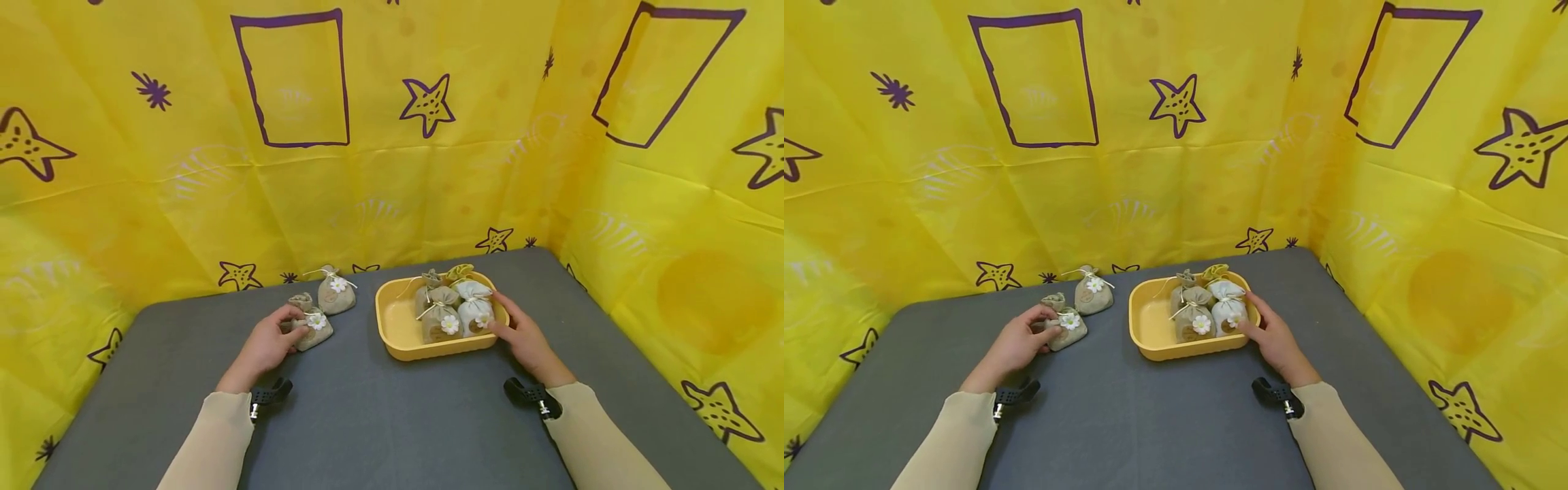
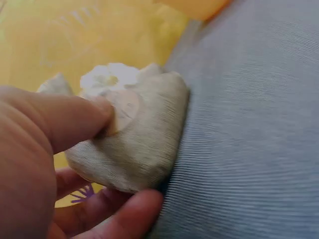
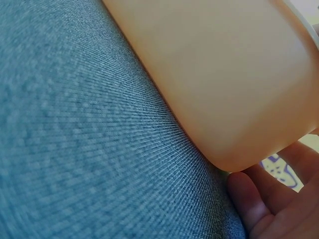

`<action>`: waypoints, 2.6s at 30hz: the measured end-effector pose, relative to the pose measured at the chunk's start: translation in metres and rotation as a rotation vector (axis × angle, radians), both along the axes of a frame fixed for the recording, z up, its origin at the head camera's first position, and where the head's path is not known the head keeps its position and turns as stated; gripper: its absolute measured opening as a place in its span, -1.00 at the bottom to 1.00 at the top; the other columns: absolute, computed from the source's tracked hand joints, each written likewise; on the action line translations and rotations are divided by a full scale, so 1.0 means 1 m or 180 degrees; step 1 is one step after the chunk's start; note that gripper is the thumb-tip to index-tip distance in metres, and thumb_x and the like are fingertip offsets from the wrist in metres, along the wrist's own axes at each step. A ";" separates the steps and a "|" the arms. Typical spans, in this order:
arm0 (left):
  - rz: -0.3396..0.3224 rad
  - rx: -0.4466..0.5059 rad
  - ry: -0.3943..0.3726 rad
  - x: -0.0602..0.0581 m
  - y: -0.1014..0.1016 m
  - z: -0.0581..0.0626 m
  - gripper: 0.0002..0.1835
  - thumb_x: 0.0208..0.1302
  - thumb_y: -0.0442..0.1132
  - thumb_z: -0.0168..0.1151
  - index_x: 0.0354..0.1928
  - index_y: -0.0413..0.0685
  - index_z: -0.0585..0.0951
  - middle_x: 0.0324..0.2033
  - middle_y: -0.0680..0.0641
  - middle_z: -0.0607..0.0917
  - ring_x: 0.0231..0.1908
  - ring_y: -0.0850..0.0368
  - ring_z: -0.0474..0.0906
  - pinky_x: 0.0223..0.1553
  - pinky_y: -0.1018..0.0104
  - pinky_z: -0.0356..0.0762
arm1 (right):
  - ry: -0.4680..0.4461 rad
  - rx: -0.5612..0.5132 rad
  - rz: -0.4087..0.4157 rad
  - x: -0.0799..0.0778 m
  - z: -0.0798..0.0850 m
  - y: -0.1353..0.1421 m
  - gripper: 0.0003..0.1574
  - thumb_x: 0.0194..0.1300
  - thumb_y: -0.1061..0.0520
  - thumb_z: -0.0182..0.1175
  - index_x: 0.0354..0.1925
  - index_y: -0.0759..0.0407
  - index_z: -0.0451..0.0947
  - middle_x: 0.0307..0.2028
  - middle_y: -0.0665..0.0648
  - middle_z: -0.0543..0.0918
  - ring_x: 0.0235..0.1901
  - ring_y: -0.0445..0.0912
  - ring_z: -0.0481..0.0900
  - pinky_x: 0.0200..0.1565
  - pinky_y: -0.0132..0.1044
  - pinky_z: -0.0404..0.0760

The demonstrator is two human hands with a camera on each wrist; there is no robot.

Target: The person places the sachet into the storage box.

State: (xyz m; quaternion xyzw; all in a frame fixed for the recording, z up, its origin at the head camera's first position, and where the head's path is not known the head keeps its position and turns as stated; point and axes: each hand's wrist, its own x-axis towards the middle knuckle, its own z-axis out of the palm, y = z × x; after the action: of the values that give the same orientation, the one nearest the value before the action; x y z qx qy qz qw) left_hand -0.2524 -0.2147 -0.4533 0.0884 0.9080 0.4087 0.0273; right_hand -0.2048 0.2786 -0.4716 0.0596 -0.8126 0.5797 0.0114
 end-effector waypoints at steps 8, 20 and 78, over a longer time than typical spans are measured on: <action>-0.0323 -0.0273 0.0272 0.011 0.011 -0.002 -0.63 0.30 -0.17 0.37 0.15 0.08 0.69 0.04 -0.05 0.64 -0.13 0.03 0.53 -0.12 0.06 0.49 | 0.0028 0.0031 -0.0008 0.000 -0.003 0.001 -0.15 0.47 0.10 0.17 0.56 0.16 0.04 0.51 0.31 0.04 0.44 0.21 0.07 0.32 0.11 0.16; -0.0135 0.0625 -0.0209 0.018 0.030 0.003 -0.72 0.17 -0.24 0.47 -0.05 -0.02 0.77 -0.02 -0.03 0.68 -0.06 0.01 0.53 -0.13 0.17 0.51 | 0.0050 -0.0030 0.0014 -0.001 -0.006 0.002 -0.14 0.46 0.08 0.18 0.56 0.15 0.04 0.51 0.27 0.04 0.45 0.19 0.04 0.34 0.12 0.14; -0.0353 0.0180 0.0319 -0.033 0.166 0.025 -0.73 0.38 -0.21 0.27 0.07 0.03 0.73 0.46 -0.25 0.21 0.41 -0.29 0.10 0.32 -0.20 0.11 | 0.0036 0.0026 0.0007 -0.003 -0.007 0.004 -0.13 0.47 0.05 0.18 0.56 0.15 0.03 0.52 0.27 0.03 0.45 0.21 0.03 0.33 0.13 0.14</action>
State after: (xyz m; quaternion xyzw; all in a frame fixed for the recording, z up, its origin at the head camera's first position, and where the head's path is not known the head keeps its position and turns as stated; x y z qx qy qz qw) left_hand -0.2852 -0.0484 -0.4284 0.1597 0.8900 0.4270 0.0019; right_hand -0.2080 0.2829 -0.4784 0.0638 -0.8148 0.5761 0.0152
